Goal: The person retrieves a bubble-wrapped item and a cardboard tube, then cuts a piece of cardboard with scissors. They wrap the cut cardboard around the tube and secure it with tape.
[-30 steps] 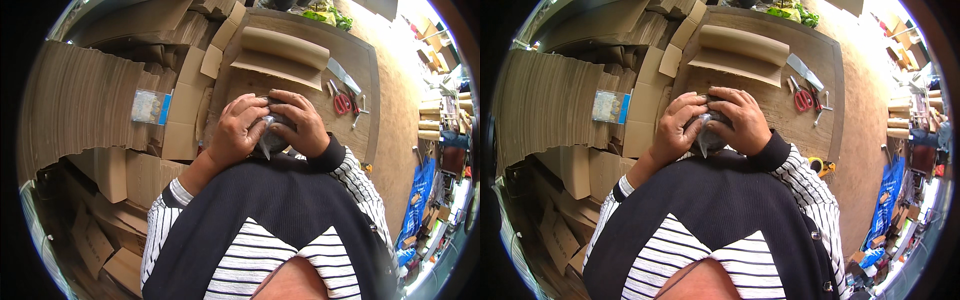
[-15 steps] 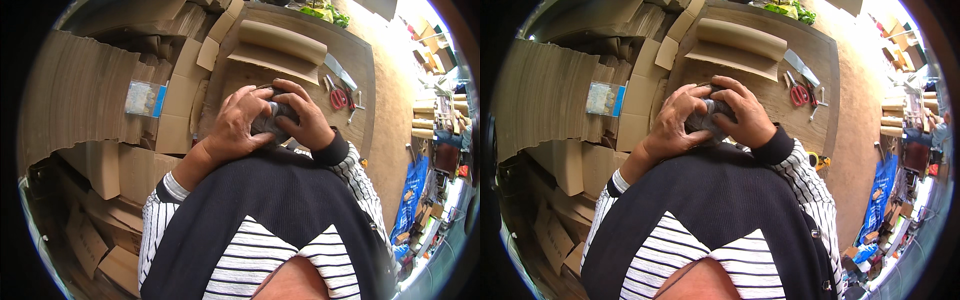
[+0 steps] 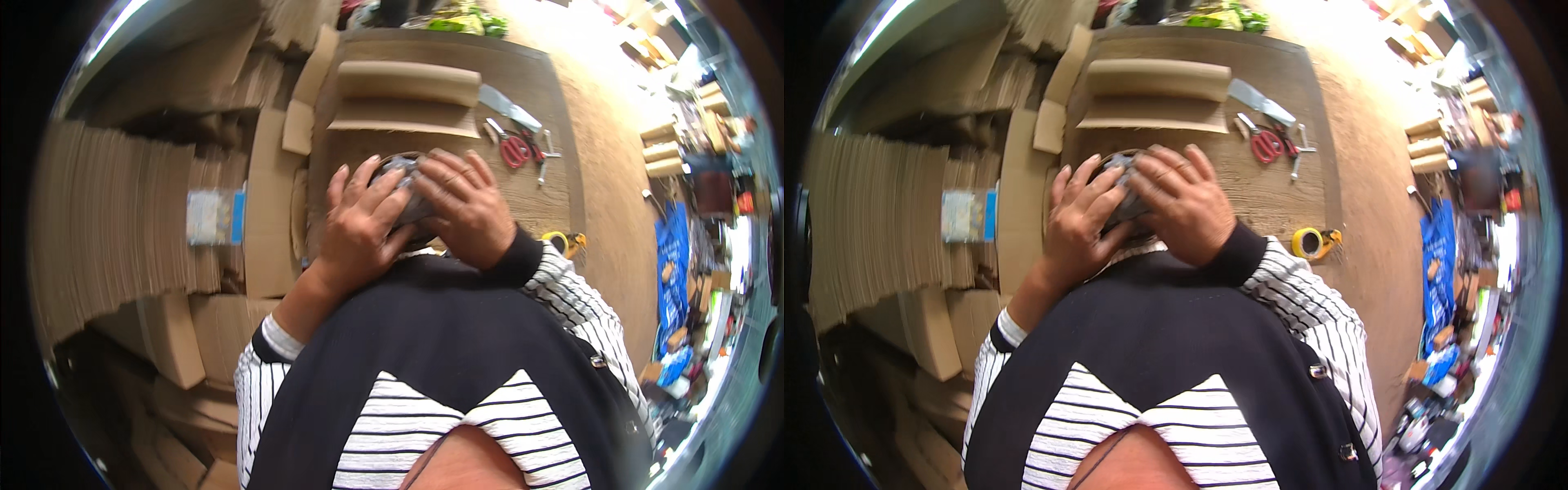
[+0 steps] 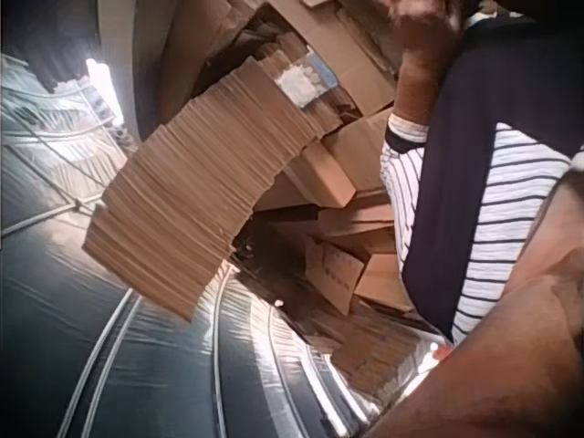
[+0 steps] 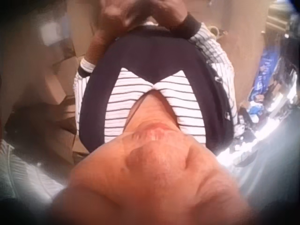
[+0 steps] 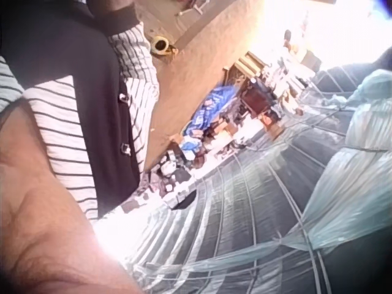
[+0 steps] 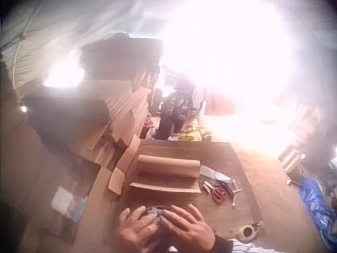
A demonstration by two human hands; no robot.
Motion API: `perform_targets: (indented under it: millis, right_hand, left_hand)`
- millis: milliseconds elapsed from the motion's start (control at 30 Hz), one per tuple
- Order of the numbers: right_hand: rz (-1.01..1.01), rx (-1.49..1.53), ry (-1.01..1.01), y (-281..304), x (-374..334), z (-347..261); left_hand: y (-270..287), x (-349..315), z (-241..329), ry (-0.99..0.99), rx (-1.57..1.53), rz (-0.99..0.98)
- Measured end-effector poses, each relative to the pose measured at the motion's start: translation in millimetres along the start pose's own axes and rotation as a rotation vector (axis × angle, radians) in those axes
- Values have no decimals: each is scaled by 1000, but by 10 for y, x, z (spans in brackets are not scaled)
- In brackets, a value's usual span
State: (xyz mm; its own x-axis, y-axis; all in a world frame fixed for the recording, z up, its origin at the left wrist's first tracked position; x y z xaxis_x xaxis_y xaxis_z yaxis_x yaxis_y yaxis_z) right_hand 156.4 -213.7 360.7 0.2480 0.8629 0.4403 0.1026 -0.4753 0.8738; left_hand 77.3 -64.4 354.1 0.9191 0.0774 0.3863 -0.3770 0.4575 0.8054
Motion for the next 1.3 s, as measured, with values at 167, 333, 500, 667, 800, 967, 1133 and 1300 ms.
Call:
perform_targets:
  millis: [167, 333, 500, 667, 800, 967, 1133, 1300]
  right_hand:
    - [56, -63, 3, -83, -98, -97]
    - [133, -48, -67, -40, -153, -127]
    - [478, 257, -43, -107, -226, 9]
    - [642, 417, -208, 36, -725, 320]
    - [203, 388, -492, -705, -1765, 916]
    - [-106, 494, -795, -1365, -3015, 1120]
    - [-499, 505, -764, -1566, -3348, 1293]
    - [-719, 430, -623, -1558, -3129, 1733]
  left_hand:
    - [-21, 25, 46, -61, -54, -21]
    - [-39, 136, 67, -54, -144, -79]
    - [-105, 89, 154, -93, 10, -162]
    - [-87, 114, 274, -17, 93, -232]
    - [-140, 182, 346, 38, 91, -195]
    - [-168, 209, 363, 176, 27, -108]
    - [-241, 240, 445, 244, 39, 12]
    - [-255, 329, 495, 332, 212, -24]
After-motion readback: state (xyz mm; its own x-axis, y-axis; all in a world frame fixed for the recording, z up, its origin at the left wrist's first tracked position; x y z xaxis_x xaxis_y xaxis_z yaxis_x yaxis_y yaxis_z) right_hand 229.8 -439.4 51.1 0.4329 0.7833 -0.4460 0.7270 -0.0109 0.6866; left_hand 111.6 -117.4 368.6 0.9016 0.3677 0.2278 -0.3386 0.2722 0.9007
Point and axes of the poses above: each hand's wrist, its own x-axis towards the middle knuckle, its own y-axis out of the back of the hand, z = x × y, the point moved 4 cm from there along x, towards the middle knuckle, and after that the axes turned 11 degrees about y, right-handed, at the moved point
